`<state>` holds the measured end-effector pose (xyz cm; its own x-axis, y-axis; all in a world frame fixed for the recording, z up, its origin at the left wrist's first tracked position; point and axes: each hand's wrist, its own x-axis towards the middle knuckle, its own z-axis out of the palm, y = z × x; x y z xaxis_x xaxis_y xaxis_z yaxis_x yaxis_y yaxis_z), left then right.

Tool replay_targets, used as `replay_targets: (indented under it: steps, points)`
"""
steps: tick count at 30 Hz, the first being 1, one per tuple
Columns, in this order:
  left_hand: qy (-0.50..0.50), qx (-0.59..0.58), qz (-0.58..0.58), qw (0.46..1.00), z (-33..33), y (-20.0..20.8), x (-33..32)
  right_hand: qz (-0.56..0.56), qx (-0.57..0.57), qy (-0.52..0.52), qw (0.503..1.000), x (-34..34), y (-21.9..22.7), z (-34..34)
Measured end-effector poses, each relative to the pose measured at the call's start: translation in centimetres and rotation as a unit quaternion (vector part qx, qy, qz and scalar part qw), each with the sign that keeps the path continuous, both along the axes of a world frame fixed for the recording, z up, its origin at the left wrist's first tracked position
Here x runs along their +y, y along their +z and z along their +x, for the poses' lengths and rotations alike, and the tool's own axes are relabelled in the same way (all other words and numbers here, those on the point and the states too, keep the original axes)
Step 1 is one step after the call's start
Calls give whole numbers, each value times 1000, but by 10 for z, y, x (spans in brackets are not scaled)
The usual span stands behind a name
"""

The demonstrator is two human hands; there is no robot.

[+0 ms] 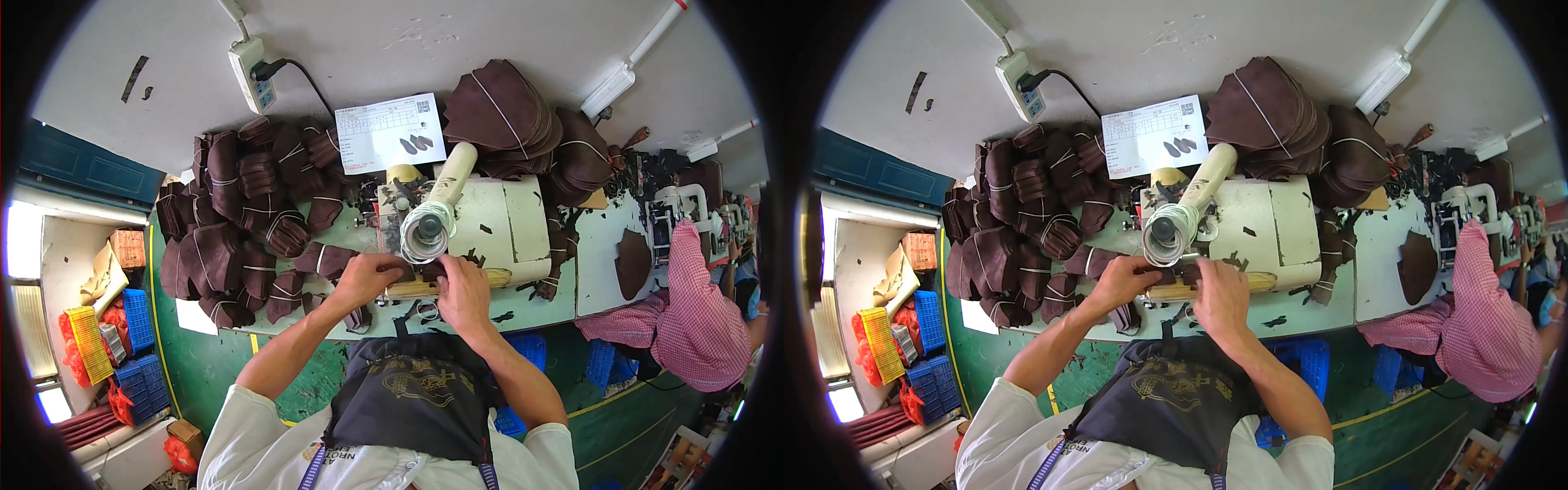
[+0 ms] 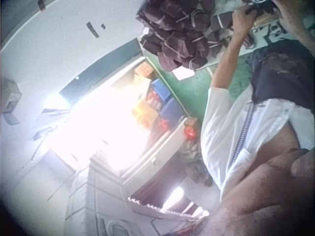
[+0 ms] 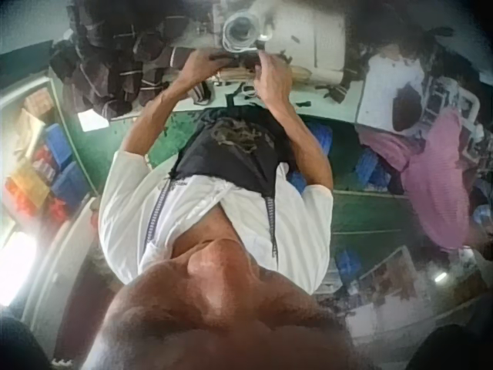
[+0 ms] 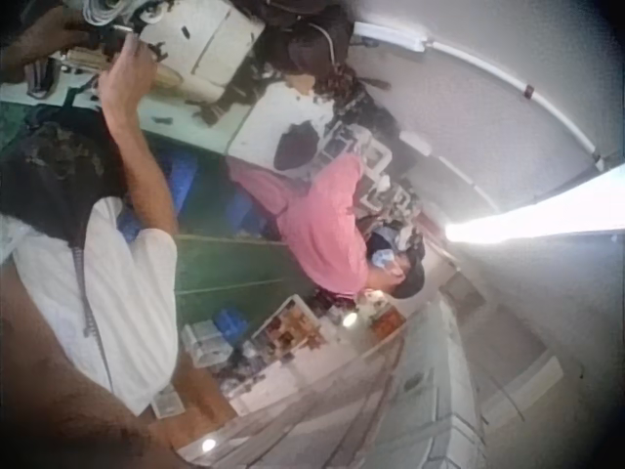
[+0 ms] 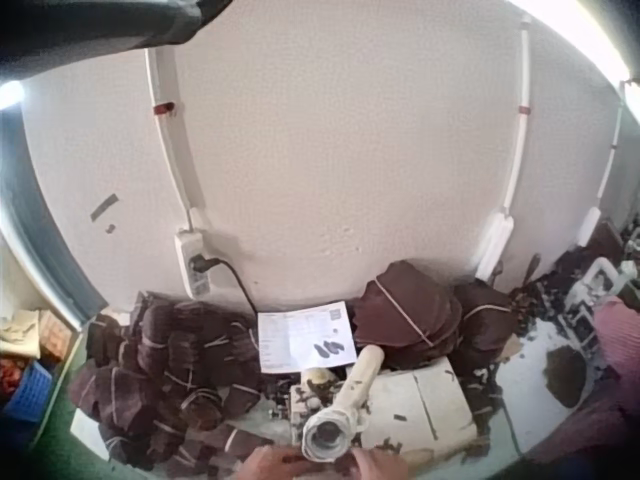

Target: The person takes leather pieces by hand, feeds them one by one through a skiving machine to trim their edges, and gathers the finished pieces on the table.

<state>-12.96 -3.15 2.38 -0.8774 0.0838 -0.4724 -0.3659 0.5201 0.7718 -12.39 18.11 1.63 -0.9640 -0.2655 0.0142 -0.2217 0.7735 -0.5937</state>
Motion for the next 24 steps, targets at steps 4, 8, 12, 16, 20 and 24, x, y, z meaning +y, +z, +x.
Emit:
replay_targets:
  steps: [4,8,12,16,20,24]
  points:
    - [22,66,3,998,7,-13,-2,-71,-33,-21,997,13,-11,3]
    - [35,38,-13,999,1,-16,14,-93,-24,33,995,8,-10,-6]
    - [30,14,-24,999,3,-23,17,-44,-1,31,999,5,-9,-4]
    - [161,50,100,981,33,-37,0,-82,162,26,983,21,10,2]
    - [209,-10,115,971,55,-30,-12,-58,367,79,925,42,8,2]
    - [218,-24,116,969,81,-37,-21,-40,429,87,898,48,13,-2]
